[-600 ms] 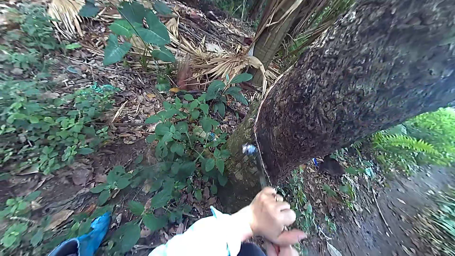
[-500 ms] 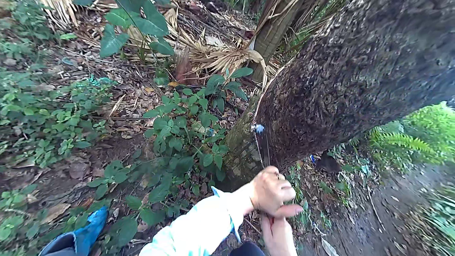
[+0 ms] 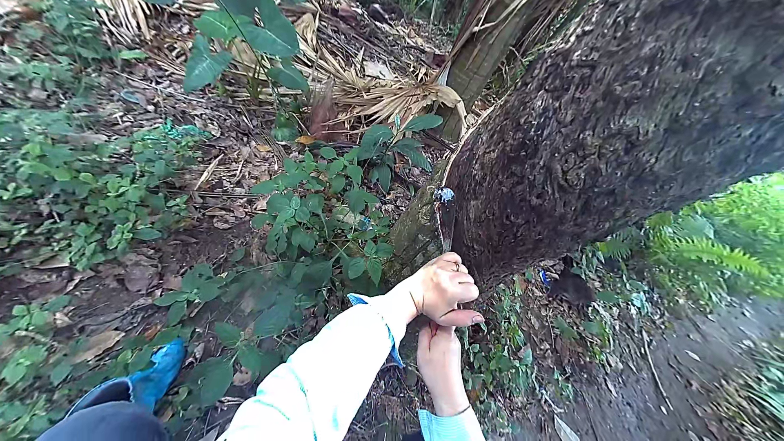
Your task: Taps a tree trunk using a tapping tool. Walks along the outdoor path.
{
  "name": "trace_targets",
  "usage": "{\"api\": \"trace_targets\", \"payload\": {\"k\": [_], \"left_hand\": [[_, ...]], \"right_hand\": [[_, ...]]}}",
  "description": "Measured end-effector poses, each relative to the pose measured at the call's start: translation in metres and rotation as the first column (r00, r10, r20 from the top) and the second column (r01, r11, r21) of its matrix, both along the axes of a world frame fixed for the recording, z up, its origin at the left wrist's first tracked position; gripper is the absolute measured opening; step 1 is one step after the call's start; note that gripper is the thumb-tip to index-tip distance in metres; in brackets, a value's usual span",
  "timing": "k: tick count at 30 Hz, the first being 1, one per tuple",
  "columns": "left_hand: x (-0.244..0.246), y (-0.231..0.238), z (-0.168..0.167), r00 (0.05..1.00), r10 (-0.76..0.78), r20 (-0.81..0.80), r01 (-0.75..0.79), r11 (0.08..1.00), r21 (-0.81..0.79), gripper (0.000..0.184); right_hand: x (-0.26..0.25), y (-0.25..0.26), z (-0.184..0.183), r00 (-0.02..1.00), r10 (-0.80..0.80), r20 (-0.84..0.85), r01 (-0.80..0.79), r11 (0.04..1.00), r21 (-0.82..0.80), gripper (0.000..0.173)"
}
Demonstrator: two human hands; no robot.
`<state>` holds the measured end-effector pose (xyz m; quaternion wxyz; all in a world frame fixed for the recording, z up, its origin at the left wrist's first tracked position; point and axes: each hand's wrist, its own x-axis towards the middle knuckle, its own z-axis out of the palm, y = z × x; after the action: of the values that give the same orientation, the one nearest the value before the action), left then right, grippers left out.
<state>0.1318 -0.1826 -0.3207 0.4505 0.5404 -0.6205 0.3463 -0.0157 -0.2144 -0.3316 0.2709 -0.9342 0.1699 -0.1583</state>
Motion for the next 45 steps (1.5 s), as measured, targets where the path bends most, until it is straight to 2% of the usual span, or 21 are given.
{"api": "trace_targets", "payload": {"k": [5, 8, 10, 13, 15, 18, 19, 20, 22, 23, 25, 27, 29, 31, 34, 37, 38, 40, 43, 44, 45], "left_hand": [[-0.006, 0.002, -0.002, 0.998, 0.004, -0.056, -0.005, 1.000, -0.024, 0.064], [-0.017, -0.010, 0.006, 0.989, 0.055, -0.137, -0.064, 0.996, -0.064, 0.066], [-0.038, -0.020, 0.012, 0.967, 0.105, -0.232, -0.114, 0.993, -0.027, 0.063], [-0.083, -0.029, 0.001, 0.950, 0.082, -0.300, -0.062, 0.995, 0.075, 0.054], [-0.100, -0.039, -0.006, 0.973, 0.038, -0.227, -0.046, 0.998, -0.032, 0.052], [-0.104, -0.040, 0.018, 0.980, 0.044, -0.193, -0.085, 0.974, -0.209, 0.043], [-0.100, -0.033, 0.028, 0.965, 0.106, -0.240, -0.164, 0.958, -0.237, 0.036], [-0.089, -0.024, 0.036, 0.929, 0.200, -0.311, -0.277, 0.933, -0.228, 0.029], [-0.052, -0.006, 0.043, 0.770, 0.397, -0.499, -0.492, 0.868, -0.070, 0.027], [-0.029, 0.000, 0.042, 0.666, 0.459, -0.588, -0.529, 0.846, 0.061, 0.035], [0.014, 0.010, 0.040, 0.488, 0.546, -0.681, -0.477, 0.820, 0.316, 0.052], [0.040, 0.013, 0.037, 0.458, 0.589, -0.666, -0.392, 0.806, 0.443, 0.053], [0.050, 0.014, 0.038, 0.505, 0.605, -0.616, -0.337, 0.795, 0.505, 0.042], [0.051, 0.014, 0.046, 0.503, 0.630, -0.591, -0.328, 0.772, 0.544, 0.032], [0.051, 0.013, 0.058, 0.422, 0.681, -0.599, -0.327, 0.730, 0.600, 0.026], [0.048, 0.011, 0.073, 0.346, 0.776, -0.527, -0.259, 0.619, 0.742, 0.027], [0.043, 0.008, 0.074, 0.363, 0.806, -0.467, -0.240, 0.565, 0.789, 0.026], [0.021, 0.005, 0.067, 0.473, 0.809, -0.349, -0.212, 0.489, 0.846, 0.022], [-0.027, 0.010, 0.073, 0.686, 0.694, -0.217, 0.011, 0.289, 0.957, 0.034], [-0.041, 0.016, 0.076, 0.743, 0.627, -0.235, 0.051, 0.296, 0.954, 0.035], [-0.053, 0.024, 0.077, 0.796, 0.547, -0.259, 0.056, 0.359, 0.931, 0.033]], "right_hand": [[-0.005, 0.000, 0.011, 0.995, 0.036, -0.092, -0.030, 0.997, 0.066, 0.026], [-0.011, -0.016, 0.037, 0.968, 0.023, -0.250, -0.018, 1.000, 0.021, 0.031], [-0.028, -0.034, 0.061, 0.929, 0.047, -0.367, -0.053, 0.999, -0.006, 0.036], [-0.080, -0.056, 0.069, 0.904, 0.136, -0.406, -0.138, 0.990, 0.024, 0.038], [-0.103, -0.068, 0.057, 0.928, 0.158, -0.337, -0.167, 0.986, 0.002, 0.035], [-0.104, -0.077, 0.049, 0.982, 0.154, -0.110, -0.164, 0.982, -0.092, 0.033], [-0.100, -0.078, 0.051, 0.987, 0.153, -0.043, -0.157, 0.983, -0.099, 0.040], [-0.096, -0.080, 0.053, 0.988, 0.152, 0.004, -0.152, 0.986, -0.071, 0.054], [-0.094, -0.080, 0.050, 0.990, 0.118, 0.073, -0.121, 0.992, 0.036, 0.065], [-0.095, -0.079, 0.046, 0.990, 0.095, 0.104, -0.106, 0.989, 0.101, 0.065], [-0.100, -0.078, 0.038, 0.989, 0.068, 0.133, -0.097, 0.969, 0.227, 0.066], [-0.102, -0.082, 0.031, 0.988, 0.076, 0.137, -0.115, 0.945, 0.305, 0.066], [-0.103, -0.088, 0.028, 0.983, 0.092, 0.161, -0.145, 0.923, 0.355, 0.064], [-0.103, -0.094, 0.026, 0.972, 0.106, 0.212, -0.183, 0.904, 0.386, 0.062], [-0.103, -0.104, 0.028, 0.951, 0.141, 0.275, -0.257, 0.856, 0.449, 0.059], [-0.105, -0.113, 0.034, 0.938, 0.187, 0.292, -0.307, 0.841, 0.446, 0.055], [-0.106, -0.115, 0.036, 0.937, 0.197, 0.289, -0.308, 0.855, 0.417, 0.051], [-0.106, -0.118, 0.038, 0.940, 0.206, 0.271, -0.295, 0.890, 0.348, 0.046], [-0.101, -0.121, 0.042, 0.954, 0.223, 0.202, -0.278, 0.911, 0.305, 0.050], [-0.097, -0.120, 0.045, 0.956, 0.237, 0.172, -0.279, 0.916, 0.289, 0.055], [-0.090, -0.118, 0.046, 0.954, 0.256, 0.155, -0.290, 0.921, 0.262, 0.060]]}}
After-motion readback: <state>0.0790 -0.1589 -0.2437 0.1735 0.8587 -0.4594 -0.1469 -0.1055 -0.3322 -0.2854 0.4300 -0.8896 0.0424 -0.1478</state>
